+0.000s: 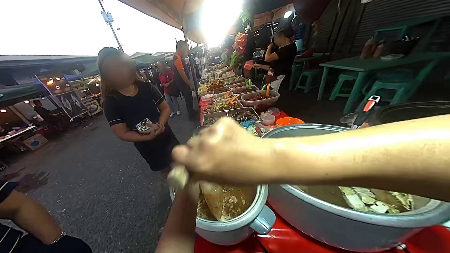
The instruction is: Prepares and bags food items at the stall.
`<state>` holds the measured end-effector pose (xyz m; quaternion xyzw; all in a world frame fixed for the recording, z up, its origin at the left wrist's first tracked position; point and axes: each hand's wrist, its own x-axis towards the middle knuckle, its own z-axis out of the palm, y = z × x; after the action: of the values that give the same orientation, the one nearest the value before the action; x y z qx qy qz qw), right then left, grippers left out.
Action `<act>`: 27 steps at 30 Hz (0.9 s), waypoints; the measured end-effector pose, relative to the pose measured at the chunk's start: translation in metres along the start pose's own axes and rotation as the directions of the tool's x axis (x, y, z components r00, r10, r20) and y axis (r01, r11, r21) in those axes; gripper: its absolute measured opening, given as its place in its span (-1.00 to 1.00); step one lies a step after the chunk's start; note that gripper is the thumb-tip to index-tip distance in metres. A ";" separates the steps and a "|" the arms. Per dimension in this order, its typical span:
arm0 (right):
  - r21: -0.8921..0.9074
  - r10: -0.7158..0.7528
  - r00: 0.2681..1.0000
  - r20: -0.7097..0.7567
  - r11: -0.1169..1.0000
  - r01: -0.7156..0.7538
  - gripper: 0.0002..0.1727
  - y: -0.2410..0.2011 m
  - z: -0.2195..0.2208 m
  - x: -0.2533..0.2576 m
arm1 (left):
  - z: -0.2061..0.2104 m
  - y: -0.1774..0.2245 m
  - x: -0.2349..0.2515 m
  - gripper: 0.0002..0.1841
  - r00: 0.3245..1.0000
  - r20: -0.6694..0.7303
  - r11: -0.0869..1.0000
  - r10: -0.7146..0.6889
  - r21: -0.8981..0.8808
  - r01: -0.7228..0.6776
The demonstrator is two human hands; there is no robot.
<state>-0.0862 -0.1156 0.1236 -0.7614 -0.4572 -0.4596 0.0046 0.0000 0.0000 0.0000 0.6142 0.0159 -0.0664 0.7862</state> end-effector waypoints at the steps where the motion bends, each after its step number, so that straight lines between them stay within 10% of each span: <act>1: -0.011 0.071 0.997 -0.036 0.997 -0.072 -0.76 0.015 -0.002 -0.004 | 0.004 -0.005 0.012 -0.83 0.996 -0.001 0.993 0.085 -0.085 -0.084; 4: 0.020 0.478 0.877 -0.042 0.878 -0.478 -0.64 0.068 -0.008 -0.024 | 0.015 0.000 0.026 -0.58 0.995 -0.099 0.998 0.009 -0.063 -0.016; 7: 0.136 0.918 0.385 0.097 0.371 -0.919 -0.61 0.144 -0.014 -0.062 | 0.013 0.002 0.034 -0.46 0.993 -0.111 0.998 -0.036 -0.049 0.031; 9: 0.264 0.993 0.061 0.096 0.034 -0.964 -0.60 0.194 -0.009 -0.104 | 0.011 0.003 0.039 -0.47 0.994 -0.096 0.997 -0.047 -0.071 0.041; 12: 0.382 0.975 -0.219 0.035 -0.215 -0.899 -0.60 0.236 0.000 -0.156 | 0.012 0.013 0.037 -0.53 0.994 -0.094 0.990 -0.054 -0.139 0.041; 21: 0.093 0.935 -0.347 0.073 -0.353 -0.931 -0.43 0.288 0.083 -0.274 | 0.023 0.030 0.019 -0.50 0.992 -0.125 0.988 -0.002 -0.154 -0.017; 27: 0.325 0.798 -0.532 0.283 -0.602 -0.730 -0.43 0.328 0.148 -0.368 | 0.027 0.044 0.001 -0.51 0.997 -0.071 0.987 0.016 -0.159 -0.028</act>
<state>0.1875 -0.4976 -0.0851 -0.6927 0.3696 -0.1677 0.5962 0.0053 -0.0162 0.0489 0.5512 0.0419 -0.0347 0.8326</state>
